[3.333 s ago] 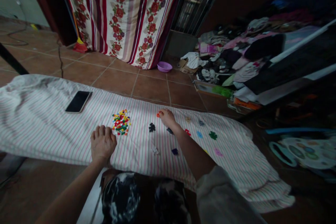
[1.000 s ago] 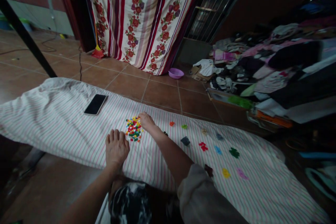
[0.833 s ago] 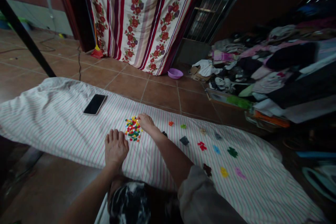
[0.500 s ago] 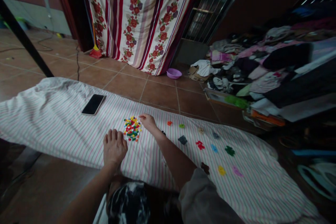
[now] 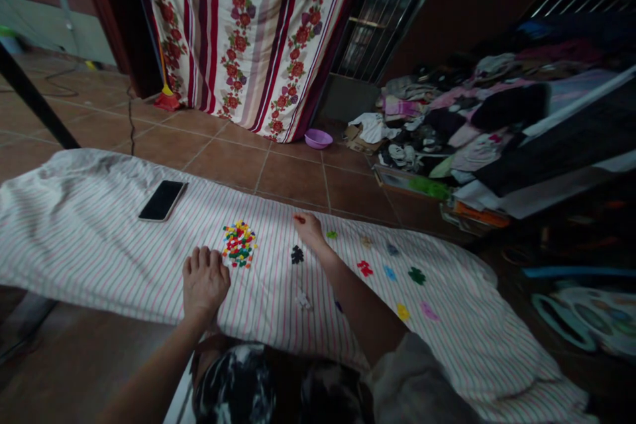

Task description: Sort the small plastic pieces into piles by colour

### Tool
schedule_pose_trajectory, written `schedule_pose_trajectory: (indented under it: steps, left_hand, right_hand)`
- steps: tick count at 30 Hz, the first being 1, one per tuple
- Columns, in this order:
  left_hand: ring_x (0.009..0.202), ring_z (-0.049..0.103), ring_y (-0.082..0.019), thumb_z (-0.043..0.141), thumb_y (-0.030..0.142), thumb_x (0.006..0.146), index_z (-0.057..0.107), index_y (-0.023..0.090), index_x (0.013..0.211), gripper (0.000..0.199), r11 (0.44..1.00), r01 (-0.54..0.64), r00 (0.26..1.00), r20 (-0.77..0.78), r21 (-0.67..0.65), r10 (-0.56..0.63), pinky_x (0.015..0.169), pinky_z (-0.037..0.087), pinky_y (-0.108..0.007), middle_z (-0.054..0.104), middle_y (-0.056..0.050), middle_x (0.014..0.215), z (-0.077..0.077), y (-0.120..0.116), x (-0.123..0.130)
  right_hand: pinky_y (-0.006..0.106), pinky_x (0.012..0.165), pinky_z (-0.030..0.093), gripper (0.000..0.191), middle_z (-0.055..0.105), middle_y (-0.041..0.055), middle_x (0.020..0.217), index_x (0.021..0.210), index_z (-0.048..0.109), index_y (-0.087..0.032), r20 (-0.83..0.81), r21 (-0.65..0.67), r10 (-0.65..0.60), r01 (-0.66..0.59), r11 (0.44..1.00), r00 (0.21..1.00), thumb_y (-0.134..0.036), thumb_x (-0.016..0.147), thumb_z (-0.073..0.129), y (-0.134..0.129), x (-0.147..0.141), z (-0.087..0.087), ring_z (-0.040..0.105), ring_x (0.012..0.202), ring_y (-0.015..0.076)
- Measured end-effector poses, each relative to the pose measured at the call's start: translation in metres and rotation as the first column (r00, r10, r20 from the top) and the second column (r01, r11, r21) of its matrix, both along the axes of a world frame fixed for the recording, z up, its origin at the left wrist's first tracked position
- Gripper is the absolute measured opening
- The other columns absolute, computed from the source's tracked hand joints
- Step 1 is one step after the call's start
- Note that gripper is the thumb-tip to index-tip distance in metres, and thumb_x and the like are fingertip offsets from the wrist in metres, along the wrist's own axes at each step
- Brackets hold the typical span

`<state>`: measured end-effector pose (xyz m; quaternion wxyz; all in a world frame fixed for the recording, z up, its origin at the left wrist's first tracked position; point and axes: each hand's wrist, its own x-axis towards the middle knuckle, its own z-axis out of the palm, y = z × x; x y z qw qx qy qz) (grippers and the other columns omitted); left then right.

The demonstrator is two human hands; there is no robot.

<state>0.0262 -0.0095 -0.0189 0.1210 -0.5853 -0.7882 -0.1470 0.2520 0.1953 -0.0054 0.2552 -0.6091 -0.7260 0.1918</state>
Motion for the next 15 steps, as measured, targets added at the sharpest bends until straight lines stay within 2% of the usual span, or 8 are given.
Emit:
schedule_pose_trajectory:
  steps: [7, 15]
  left_hand:
    - [0.122, 0.045, -0.031, 0.037, 0.028, 0.089, 0.061, 0.015, 0.103, 0.031, 1.000, 0.000, 1.000, -0.010, 0.009, 0.000, 0.103, 0.033, -0.046, 0.059, -0.016, 0.116, -0.002, 0.000, 0.000]
    - [0.121, 0.046, -0.031, 0.037, 0.028, 0.089, 0.061, 0.015, 0.101, 0.030, 1.000, 0.012, 1.000, -0.006, 0.019, -0.012, 0.102, 0.033, -0.046, 0.060, -0.015, 0.114, -0.001, -0.001, 0.000]
  right_hand:
    - [0.027, 0.089, 0.049, 0.027, 0.073, 0.0059, 0.103, 0.099, 0.072, -0.020, 0.065, -0.004, -0.103, 0.104, 0.995, 0.992, -0.011, 0.082, 0.052, 0.010, 0.048, 0.007, 0.067, 0.095, 0.0161]
    - [0.026, 0.083, 0.048, 0.027, 0.073, 0.0040, 0.098, 0.099, 0.071, -0.021, 0.135, -0.035, -0.045, 0.050, 0.998, 0.990, -0.012, 0.084, 0.050, 0.004, 0.048, 0.001, 0.067, 0.090, 0.0158]
